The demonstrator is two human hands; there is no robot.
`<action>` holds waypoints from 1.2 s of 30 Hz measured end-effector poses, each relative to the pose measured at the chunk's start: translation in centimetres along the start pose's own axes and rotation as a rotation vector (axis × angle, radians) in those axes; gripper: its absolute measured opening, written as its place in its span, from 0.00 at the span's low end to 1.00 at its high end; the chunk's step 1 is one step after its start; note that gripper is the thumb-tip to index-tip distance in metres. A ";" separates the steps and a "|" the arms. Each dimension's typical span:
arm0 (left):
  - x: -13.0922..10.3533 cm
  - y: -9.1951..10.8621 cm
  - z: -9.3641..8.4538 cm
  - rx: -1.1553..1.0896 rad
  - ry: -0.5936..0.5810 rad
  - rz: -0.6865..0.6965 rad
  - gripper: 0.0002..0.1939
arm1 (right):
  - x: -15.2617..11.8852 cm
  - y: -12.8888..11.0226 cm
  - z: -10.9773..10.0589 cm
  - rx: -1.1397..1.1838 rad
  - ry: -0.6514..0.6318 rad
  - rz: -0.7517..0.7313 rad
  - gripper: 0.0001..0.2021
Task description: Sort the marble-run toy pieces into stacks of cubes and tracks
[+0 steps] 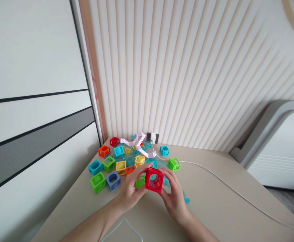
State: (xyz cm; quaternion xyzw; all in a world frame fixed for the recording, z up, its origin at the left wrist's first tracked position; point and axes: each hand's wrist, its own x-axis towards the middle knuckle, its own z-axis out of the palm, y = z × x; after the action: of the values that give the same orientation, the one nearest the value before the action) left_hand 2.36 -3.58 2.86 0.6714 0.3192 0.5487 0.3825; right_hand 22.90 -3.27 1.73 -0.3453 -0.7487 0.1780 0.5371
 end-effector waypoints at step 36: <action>0.4 0.3 0.2 -0.058 0.047 -0.275 0.27 | 1.1 -1.3 0.0 0.268 -0.002 0.215 0.17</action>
State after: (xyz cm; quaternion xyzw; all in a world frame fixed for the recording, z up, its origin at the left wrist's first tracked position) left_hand 2.61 -3.38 3.30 0.5969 0.4011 0.5156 0.4658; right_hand 22.26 -3.40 3.24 -0.3486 -0.6774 0.3330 0.5556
